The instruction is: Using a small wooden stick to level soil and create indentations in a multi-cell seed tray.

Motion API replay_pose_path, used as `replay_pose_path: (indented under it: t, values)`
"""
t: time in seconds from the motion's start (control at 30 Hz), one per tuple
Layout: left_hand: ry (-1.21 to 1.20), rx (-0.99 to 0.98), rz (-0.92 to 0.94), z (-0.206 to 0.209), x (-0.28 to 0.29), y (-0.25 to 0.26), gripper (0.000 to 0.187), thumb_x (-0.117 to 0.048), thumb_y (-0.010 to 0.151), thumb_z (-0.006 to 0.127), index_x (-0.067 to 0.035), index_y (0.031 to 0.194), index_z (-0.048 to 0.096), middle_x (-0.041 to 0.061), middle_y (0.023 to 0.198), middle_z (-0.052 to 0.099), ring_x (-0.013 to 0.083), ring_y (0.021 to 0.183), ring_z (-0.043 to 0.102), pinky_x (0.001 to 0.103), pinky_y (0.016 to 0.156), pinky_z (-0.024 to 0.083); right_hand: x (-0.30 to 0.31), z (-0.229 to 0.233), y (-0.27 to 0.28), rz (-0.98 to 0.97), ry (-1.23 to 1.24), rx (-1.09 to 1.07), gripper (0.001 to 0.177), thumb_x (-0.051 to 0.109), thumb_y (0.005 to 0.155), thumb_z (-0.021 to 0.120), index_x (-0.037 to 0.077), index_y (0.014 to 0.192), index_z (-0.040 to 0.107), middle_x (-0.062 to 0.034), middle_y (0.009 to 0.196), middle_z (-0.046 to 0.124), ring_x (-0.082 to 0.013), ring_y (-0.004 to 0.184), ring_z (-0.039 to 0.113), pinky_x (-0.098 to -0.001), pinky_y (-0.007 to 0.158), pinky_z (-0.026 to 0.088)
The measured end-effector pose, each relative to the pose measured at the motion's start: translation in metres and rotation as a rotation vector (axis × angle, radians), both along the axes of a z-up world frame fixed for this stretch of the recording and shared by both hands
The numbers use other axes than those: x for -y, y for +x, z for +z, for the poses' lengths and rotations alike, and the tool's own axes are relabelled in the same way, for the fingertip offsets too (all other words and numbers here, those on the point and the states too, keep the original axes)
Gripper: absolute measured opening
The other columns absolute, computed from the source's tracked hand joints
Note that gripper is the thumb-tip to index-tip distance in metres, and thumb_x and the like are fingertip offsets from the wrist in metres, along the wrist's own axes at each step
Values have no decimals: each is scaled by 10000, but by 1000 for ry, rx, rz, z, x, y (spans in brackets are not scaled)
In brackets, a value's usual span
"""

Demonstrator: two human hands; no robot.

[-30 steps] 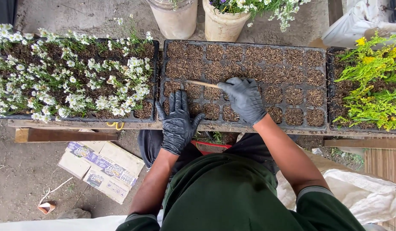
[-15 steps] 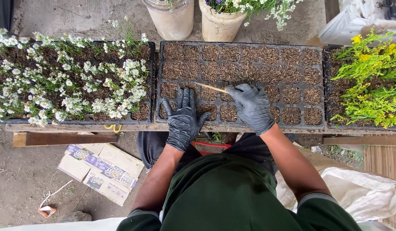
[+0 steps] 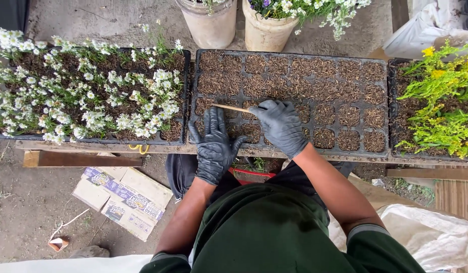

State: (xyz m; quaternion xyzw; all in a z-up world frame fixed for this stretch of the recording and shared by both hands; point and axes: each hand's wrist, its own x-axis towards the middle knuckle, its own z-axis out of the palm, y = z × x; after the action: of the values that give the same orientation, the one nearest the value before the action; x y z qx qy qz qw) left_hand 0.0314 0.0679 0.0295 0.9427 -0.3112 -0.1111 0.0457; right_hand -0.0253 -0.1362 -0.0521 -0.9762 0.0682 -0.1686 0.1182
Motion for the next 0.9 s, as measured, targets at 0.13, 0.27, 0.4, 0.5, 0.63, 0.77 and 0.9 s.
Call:
replay_pose_path:
  t: [0.13, 0.27, 0.4, 0.5, 0.63, 0.77, 0.9]
  values:
    - [14, 78, 53, -14, -13, 10, 995, -741, 974, 353, 4, 1617, 209, 254, 1658, 258, 389, 1549, 216, 746, 1156, -18, -9, 19, 14, 83, -76, 73, 406, 184, 970, 578, 424, 1277, 691, 41, 1098, 623, -303, 1002, 672, -446, 863, 590]
    - [52, 85, 30, -16, -10, 29, 1020, -795, 960, 294, -20, 1618, 208, 219, 1673, 248, 358, 1548, 232, 728, 1174, -32, -6, 11, 22, 44, -54, 38, 363, 245, 978, 567, 443, 1264, 667, 74, 1112, 617, -289, 1015, 672, -446, 857, 595]
    - [74, -43, 37, 6, -5, 38, 1018, -799, 944, 310, -43, 1619, 217, 200, 1677, 238, 351, 1548, 232, 728, 1193, -8, -7, 29, 18, -42, 12, 20, 317, 229, 963, 599, 366, 1224, 716, 10, 1084, 654, -366, 988, 680, -500, 823, 608]
    - [124, -56, 19, 1, -2, 44, 1052, -812, 926, 332, -29, 1617, 204, 197, 1677, 240, 341, 1560, 206, 741, 1180, -23, 12, 3, 20, 14, -92, 71, 354, 200, 978, 580, 386, 1252, 707, 28, 1069, 640, -312, 949, 679, -449, 888, 578]
    - [134, -65, 11, 9, -3, 42, 1042, -793, 933, 342, -23, 1617, 184, 199, 1683, 217, 344, 1560, 197, 749, 1174, -22, 5, 25, 25, 30, -106, 89, 367, 216, 922, 633, 400, 1233, 700, 47, 1053, 631, -292, 962, 674, -449, 908, 573]
    - [133, -58, 22, 10, -4, 41, 1021, -783, 941, 344, -24, 1611, 212, 202, 1679, 231, 343, 1559, 209, 748, 1176, -2, 0, 24, 37, 142, -109, 124, 355, 195, 958, 589, 391, 1230, 707, 48, 1075, 658, -271, 991, 680, -428, 890, 577]
    - [114, -39, 5, 6, -5, 41, 1014, -776, 948, 355, -12, 1604, 237, 214, 1667, 261, 344, 1556, 220, 759, 1169, 12, -5, 17, 51, 63, -78, 83, 351, 253, 961, 568, 431, 1236, 696, 58, 1079, 642, -287, 956, 680, -440, 827, 606]
